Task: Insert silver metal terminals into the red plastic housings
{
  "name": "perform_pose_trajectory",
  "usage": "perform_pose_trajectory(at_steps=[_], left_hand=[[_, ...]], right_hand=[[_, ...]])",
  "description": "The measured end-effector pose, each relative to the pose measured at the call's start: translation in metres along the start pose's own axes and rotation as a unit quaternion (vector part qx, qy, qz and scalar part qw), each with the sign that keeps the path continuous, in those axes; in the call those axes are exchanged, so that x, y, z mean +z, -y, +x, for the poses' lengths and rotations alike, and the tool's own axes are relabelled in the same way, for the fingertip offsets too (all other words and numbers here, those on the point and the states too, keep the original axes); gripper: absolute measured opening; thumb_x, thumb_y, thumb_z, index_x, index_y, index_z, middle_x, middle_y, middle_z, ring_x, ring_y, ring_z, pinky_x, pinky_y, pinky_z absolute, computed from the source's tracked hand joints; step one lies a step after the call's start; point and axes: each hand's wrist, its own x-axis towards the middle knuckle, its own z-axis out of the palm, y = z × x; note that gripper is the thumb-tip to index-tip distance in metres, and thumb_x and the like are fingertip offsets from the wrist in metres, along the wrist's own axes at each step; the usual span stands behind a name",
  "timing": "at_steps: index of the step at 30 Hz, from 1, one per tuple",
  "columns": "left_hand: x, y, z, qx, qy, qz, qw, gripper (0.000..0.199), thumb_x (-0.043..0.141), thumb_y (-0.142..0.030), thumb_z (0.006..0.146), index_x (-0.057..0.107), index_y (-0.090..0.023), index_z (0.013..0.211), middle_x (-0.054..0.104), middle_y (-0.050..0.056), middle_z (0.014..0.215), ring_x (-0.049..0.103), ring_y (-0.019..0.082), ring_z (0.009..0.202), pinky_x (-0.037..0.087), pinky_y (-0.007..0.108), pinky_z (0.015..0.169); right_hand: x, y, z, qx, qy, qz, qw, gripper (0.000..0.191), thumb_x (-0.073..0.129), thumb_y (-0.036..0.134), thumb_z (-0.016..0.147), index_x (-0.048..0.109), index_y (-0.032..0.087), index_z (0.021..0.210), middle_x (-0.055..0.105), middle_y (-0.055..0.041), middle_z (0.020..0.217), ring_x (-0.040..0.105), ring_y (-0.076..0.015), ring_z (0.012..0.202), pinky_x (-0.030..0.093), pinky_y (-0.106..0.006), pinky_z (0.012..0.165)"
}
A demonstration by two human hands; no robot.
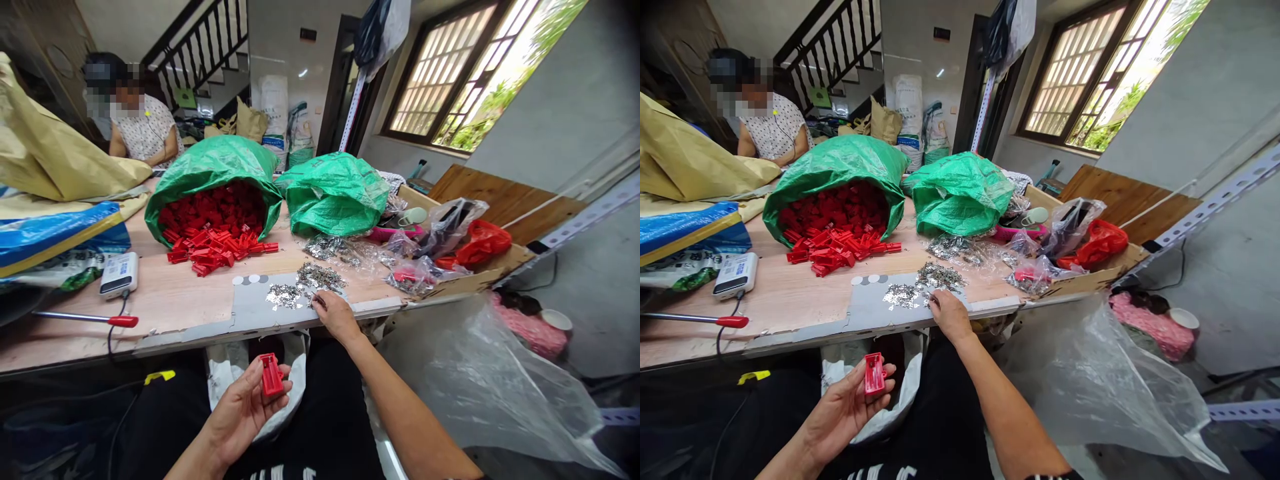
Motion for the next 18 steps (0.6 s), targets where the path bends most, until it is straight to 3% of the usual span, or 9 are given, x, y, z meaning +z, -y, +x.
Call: perform_pose_trajectory(at_steps=[4, 10, 15, 18], left_hand=[[0.003, -0.003, 0.0, 0.02, 0.011, 0.002, 1.0, 0.022, 0.065, -0.023, 0.081, 0.059, -0.014, 0.1, 0.073, 0.012, 0.095, 0.071, 0.024, 0.084, 0.054, 0.037, 0.079], [0.015, -0.018, 0.0, 0.12, 0.023, 0.053, 0.991, 0.034, 0.075, -0.02, 0.07, 0.061, -0.019, 0.101, 0.07, 0.01, 0.109, 0.069, 0.023, 0.092, 0.052, 0.035, 0.082], [0.019, -0.027, 0.001, 0.254, 0.014, 0.158, 0.954, 0.035, 0.078, -0.016, 0.065, 0.062, -0.017, 0.097, 0.071, 0.008, 0.107, 0.067, 0.018, 0.092, 0.049, 0.028, 0.085], [0.021, -0.028, -0.002, 0.321, -0.004, 0.214, 0.923, 0.032, 0.077, -0.016, 0.066, 0.061, -0.019, 0.094, 0.071, 0.007, 0.108, 0.066, 0.019, 0.096, 0.048, 0.03, 0.088]], right_hand=[[-0.006, -0.002, -0.004, -0.008, 0.002, 0.037, 0.999, 0.01, 0.05, 0.019, 0.083, 0.059, 0.022, 0.087, 0.065, -0.0021, 0.083, 0.058, -0.0156, 0.076, 0.039, -0.024, 0.067], [-0.015, 0.005, -0.013, 0.0, 0.009, 0.111, 0.994, 0.01, 0.049, 0.025, 0.082, 0.058, 0.022, 0.086, 0.064, -0.0008, 0.078, 0.058, -0.0161, 0.07, 0.04, -0.026, 0.065], [-0.02, 0.037, -0.029, -0.012, 0.015, 0.249, 0.968, 0.014, 0.052, 0.034, 0.084, 0.056, 0.02, 0.083, 0.059, -0.0004, 0.077, 0.055, -0.0144, 0.071, 0.042, -0.024, 0.067], [-0.027, 0.064, -0.041, -0.031, 0.043, 0.273, 0.961, 0.014, 0.054, 0.034, 0.085, 0.056, 0.02, 0.083, 0.056, 0.0013, 0.072, 0.051, -0.0121, 0.066, 0.04, -0.022, 0.062]])
